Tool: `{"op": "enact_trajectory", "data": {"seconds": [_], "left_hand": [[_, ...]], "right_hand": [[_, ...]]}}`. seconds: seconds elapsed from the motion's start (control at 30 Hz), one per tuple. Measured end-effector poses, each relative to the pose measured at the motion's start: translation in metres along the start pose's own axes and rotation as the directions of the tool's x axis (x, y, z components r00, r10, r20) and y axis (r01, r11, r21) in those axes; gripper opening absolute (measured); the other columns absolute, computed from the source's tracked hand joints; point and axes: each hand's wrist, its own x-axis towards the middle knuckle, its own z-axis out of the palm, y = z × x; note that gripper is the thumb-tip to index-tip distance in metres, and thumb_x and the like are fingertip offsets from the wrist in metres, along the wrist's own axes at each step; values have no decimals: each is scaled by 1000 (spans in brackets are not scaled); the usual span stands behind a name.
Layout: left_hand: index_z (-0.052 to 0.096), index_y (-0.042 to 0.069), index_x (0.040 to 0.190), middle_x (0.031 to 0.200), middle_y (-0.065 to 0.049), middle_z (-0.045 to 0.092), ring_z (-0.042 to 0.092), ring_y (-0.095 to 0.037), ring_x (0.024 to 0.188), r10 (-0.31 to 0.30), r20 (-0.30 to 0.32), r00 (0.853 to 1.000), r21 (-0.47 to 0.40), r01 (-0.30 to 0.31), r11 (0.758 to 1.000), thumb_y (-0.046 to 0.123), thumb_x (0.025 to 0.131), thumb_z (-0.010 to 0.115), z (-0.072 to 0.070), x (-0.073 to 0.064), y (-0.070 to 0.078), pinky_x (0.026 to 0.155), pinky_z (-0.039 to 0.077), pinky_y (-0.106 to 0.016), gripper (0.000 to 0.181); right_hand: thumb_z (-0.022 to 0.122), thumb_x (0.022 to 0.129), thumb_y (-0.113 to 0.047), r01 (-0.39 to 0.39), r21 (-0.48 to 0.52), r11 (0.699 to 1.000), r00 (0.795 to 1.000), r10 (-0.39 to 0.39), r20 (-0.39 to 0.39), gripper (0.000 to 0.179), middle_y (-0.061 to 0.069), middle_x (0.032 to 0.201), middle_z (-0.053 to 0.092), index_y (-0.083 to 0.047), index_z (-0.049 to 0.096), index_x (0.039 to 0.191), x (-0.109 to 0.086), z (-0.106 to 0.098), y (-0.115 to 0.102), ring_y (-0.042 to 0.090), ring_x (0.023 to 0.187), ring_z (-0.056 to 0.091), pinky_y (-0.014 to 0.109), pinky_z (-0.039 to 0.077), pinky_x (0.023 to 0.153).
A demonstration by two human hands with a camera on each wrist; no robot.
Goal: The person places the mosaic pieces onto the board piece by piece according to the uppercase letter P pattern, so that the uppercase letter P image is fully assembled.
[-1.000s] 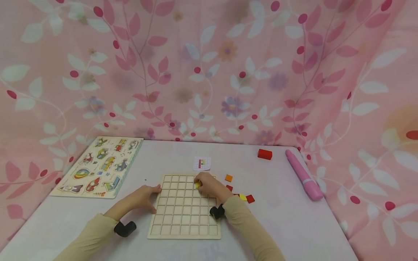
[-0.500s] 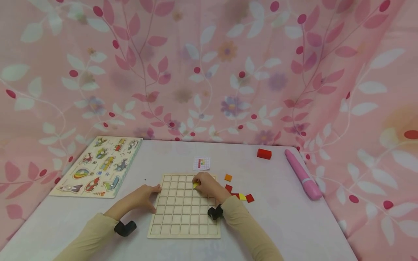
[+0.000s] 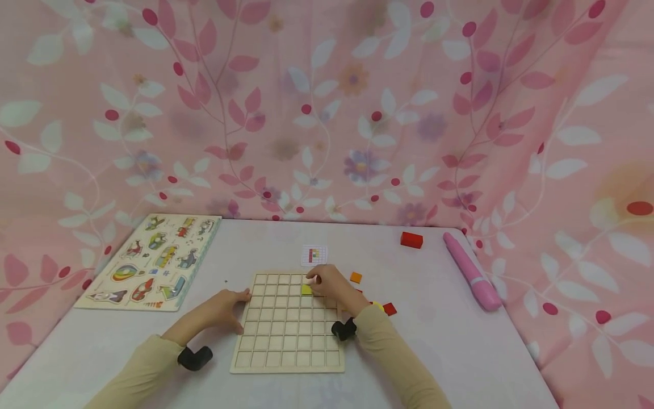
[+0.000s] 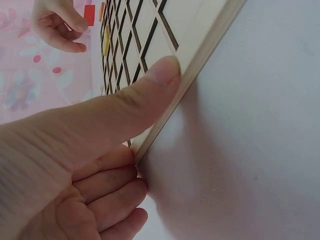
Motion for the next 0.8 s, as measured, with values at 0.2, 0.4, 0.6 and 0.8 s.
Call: {"op": "enact_trajectory", "data": {"seconds": [0.2, 0.4, 0.6, 0.8], "left_hand": [[56, -4, 117, 129, -18, 45, 41, -38, 115, 11, -3, 1000, 10, -11, 1000, 16, 49, 87, -1, -1, 0, 95, 33, -44, 77], [56, -4, 118, 129, -18, 45, 41, -38, 115, 10, 1, 1000, 19, -10, 1000, 16, 50, 87, -1, 0, 0, 95, 33, -44, 78], [56, -3, 118, 129, -17, 45, 41, -38, 115, -2, -1, 1000, 21, 2, 1000, 16, 50, 87, -1, 0, 1, 95, 32, -45, 78], [56, -2, 119, 129, -17, 45, 41, -38, 115, -10, -3, 1000, 21, 10, 1000, 17, 50, 87, -2, -1, 1, 95, 32, -44, 78]], "right_hand": [[70, 76, -3, -4, 7, 1000, 999, 5, -41, 19, 2, 74, 56, 3, 65, 93, -8, -14, 1, 11, 60, 42, 22, 40, 52], [71, 75, -5, -101, 8, 995, 993, 101, -66, 21, -3, 70, 50, 2, 65, 94, -17, -29, 3, 13, 61, 42, 22, 37, 51], [71, 75, -5, -124, -6, 992, 989, 123, -86, 23, 0, 69, 48, 3, 65, 95, -31, -41, 9, 14, 60, 41, 23, 37, 50], [72, 75, -7, -136, -33, 990, 988, 133, -82, 25, 2, 69, 49, 2, 65, 96, -44, -50, 12, 13, 60, 41, 22, 38, 51]]}}
